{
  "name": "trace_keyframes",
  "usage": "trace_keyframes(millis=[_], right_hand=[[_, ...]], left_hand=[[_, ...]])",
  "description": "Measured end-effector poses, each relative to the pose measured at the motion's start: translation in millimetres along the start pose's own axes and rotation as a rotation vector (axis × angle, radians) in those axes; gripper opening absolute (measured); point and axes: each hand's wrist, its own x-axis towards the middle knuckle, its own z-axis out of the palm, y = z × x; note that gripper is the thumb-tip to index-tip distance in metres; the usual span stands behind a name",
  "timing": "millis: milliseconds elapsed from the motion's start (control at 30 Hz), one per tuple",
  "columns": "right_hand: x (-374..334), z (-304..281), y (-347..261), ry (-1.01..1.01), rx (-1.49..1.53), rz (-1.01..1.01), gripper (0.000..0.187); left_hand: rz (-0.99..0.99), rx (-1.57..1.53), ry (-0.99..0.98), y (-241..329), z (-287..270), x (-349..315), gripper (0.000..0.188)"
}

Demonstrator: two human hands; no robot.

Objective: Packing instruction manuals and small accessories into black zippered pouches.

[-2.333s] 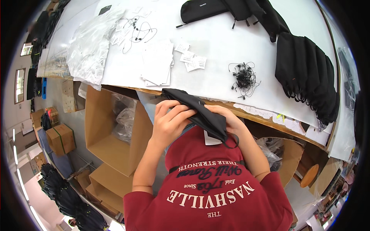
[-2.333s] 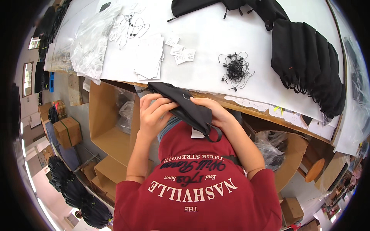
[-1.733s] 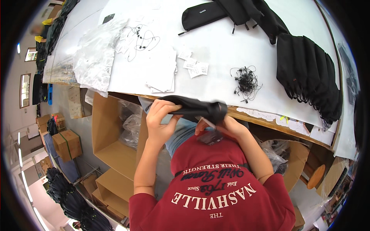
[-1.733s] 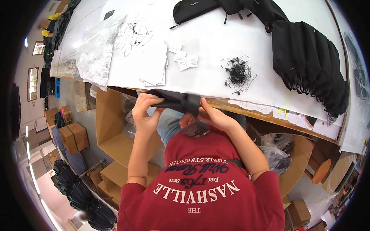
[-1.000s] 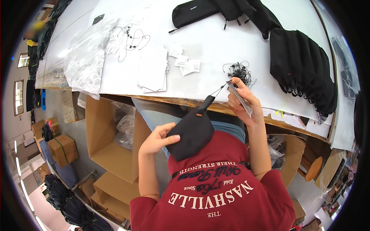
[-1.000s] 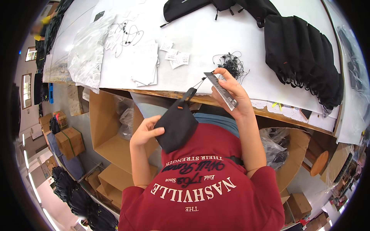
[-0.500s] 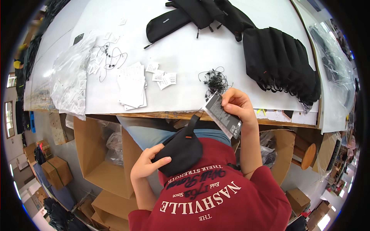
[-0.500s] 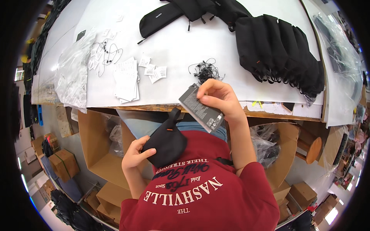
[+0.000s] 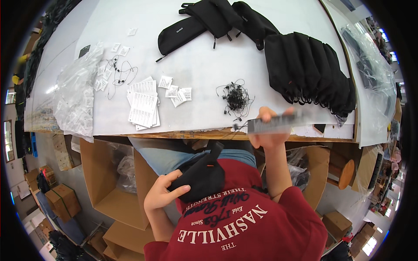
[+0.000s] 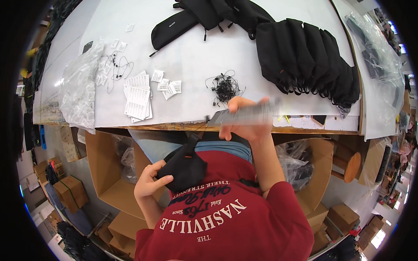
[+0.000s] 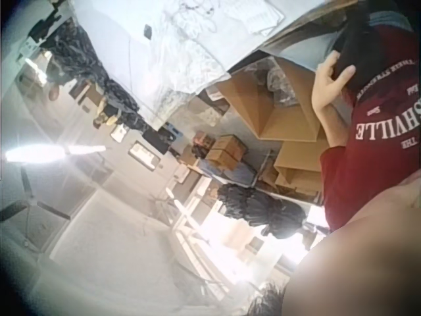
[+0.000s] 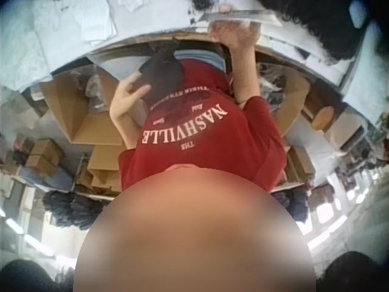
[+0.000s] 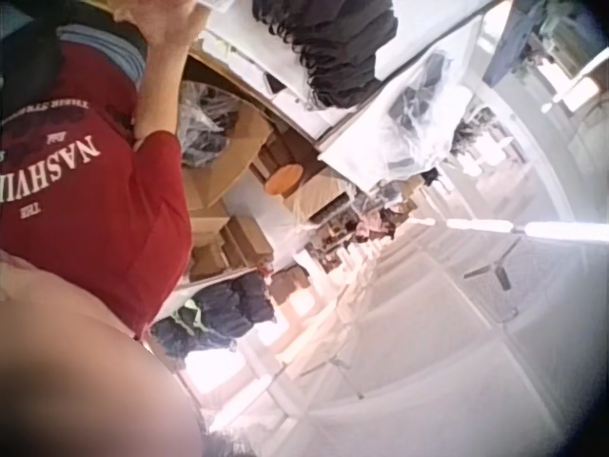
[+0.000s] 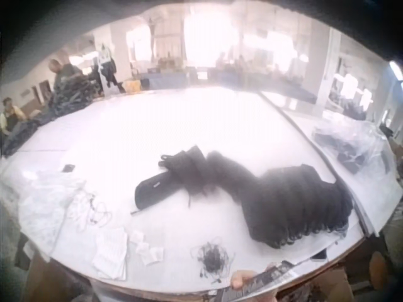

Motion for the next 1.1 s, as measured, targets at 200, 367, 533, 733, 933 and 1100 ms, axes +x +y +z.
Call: trace_keyframes(millis=[200, 367, 533, 733, 933, 1100], right_hand=[[-15.2, -39.3, 5.5, 0.457, -0.030, -0.226, 0.038], [33.1, 5.7, 45.5, 0.990, -0.087, -0.096, 0.031], [33.2, 6.8, 59.9, 0.841, -0.033, -0.005, 0.033], [43.9, 1.4, 53.0, 0.998, -0.619, -0.195, 0.025], [45.0, 41.2, 9.7, 0.578, -1.490, 0.108, 0.031], [43.1, 56.8, 22.4, 0.124, -1.994, 0.361, 0.030]], left_hand=[[0.011, 0.113, -0.075, 15.2, 7.5, 2.4, 0.023], [0.025, 0.177, -0.123, 19.0, 8.2, 6.0, 0.024], [0.003, 0.216, -0.158, 25.5, 12.2, 8.5, 0.024], [0.065, 0.243, -0.110, 28.3, 10.8, 5.4, 0.022], [0.187, 0.722, 0.116, 46.4, 3.8, 19.8, 0.021], [0.325, 0.832, 0.204, 47.6, 19.9, 37.7, 0.023]])
